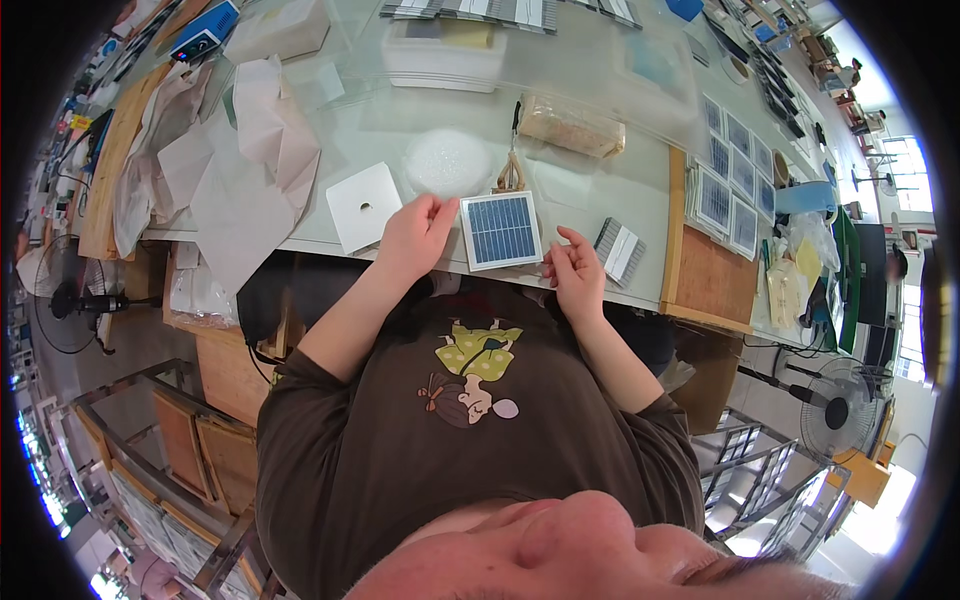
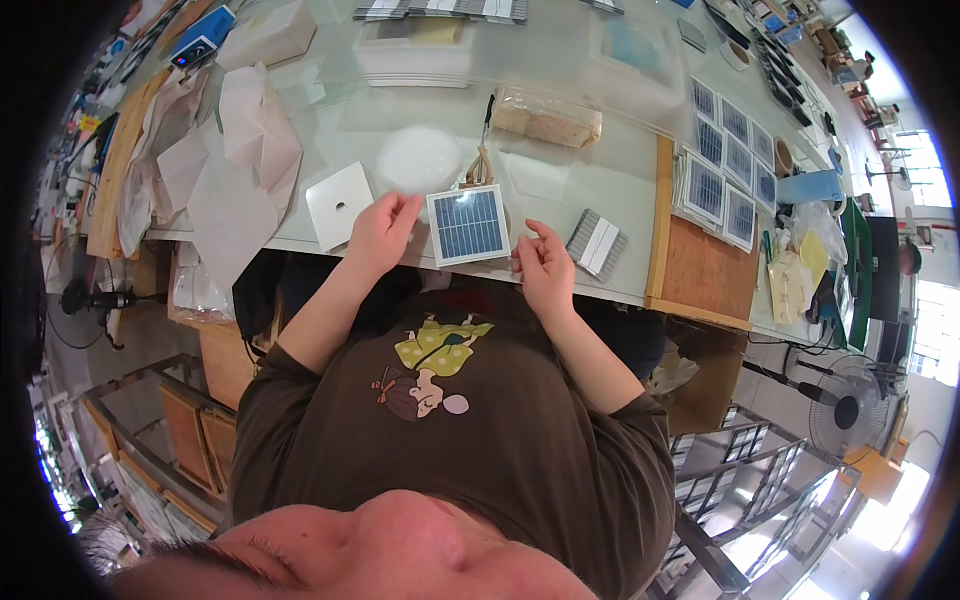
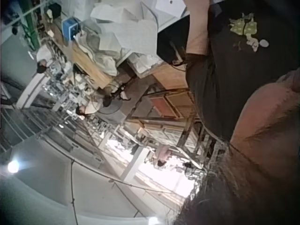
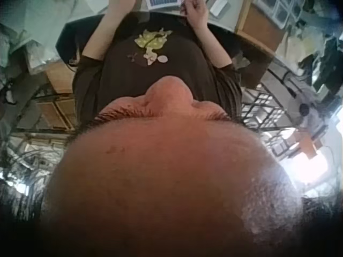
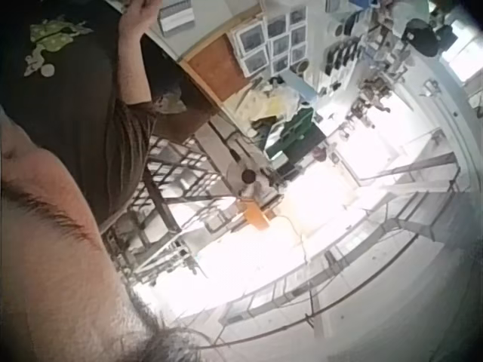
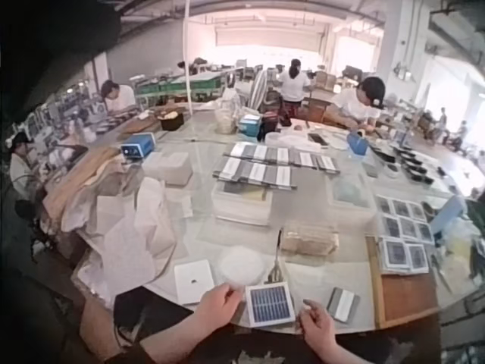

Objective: The person assembles small solar panels by placing paper sheets, solar cell components, and square cover plates together on a jig by hand, then stacks the completed solar panels on the table.

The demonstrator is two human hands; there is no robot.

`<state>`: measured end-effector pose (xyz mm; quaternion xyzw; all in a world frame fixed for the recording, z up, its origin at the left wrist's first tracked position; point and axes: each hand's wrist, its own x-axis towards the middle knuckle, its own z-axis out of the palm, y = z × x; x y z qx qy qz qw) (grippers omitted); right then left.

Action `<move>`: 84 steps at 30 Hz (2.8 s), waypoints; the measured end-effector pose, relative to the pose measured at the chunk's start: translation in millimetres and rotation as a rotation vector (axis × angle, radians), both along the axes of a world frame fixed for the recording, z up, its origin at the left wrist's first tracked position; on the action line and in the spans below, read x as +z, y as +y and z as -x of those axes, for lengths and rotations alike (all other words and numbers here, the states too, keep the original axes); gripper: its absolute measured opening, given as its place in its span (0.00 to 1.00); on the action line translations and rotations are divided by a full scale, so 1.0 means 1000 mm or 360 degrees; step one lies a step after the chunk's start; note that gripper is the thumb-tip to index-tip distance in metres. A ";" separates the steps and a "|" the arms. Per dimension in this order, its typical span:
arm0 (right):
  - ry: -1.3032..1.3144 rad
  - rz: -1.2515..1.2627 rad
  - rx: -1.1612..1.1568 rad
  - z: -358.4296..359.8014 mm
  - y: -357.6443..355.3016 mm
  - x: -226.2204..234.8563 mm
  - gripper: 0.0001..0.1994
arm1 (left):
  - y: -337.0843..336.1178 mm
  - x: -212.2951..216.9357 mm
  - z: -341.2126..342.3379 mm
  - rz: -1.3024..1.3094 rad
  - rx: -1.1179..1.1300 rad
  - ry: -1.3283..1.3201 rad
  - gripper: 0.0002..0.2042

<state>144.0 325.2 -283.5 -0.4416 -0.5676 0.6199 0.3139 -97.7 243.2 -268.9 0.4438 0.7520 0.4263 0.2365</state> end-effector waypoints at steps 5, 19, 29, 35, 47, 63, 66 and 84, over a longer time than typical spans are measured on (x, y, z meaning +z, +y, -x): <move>0.0039 0.0125 0.0006 0.010 0.001 0.009 0.18 | -0.023 -0.008 -0.002 0.0610 -0.0324 -0.1330 0.13; 0.0058 0.0202 -0.0035 0.016 0.002 0.006 0.20 | -0.035 -0.033 -0.025 0.0370 -0.0423 -0.1751 0.08; 0.0130 0.0322 -0.0057 0.017 0.003 0.006 0.19 | -0.037 -0.040 -0.037 0.0199 -0.0315 -0.1788 0.07; 0.0125 0.0374 -0.0079 0.019 0.003 0.009 0.17 | -0.037 -0.038 -0.036 0.0224 -0.0312 -0.1740 0.07; 0.0151 0.0328 -0.0129 0.014 0.006 0.005 0.13 | -0.025 0.028 -0.032 -0.0566 -0.0637 0.0914 0.19; 0.0003 0.0608 -0.0108 -0.021 0.016 0.006 0.11 | 0.012 0.036 -0.052 -0.0603 -0.0945 0.0757 0.09; -0.0260 0.0262 -0.0347 -0.068 0.045 0.006 0.09 | 0.017 0.046 -0.060 -0.0807 -0.0919 0.0606 0.07; -0.1175 -0.1193 -0.0859 -0.165 0.204 0.046 0.16 | -0.025 0.018 -0.036 -0.0801 -0.0659 0.0389 0.03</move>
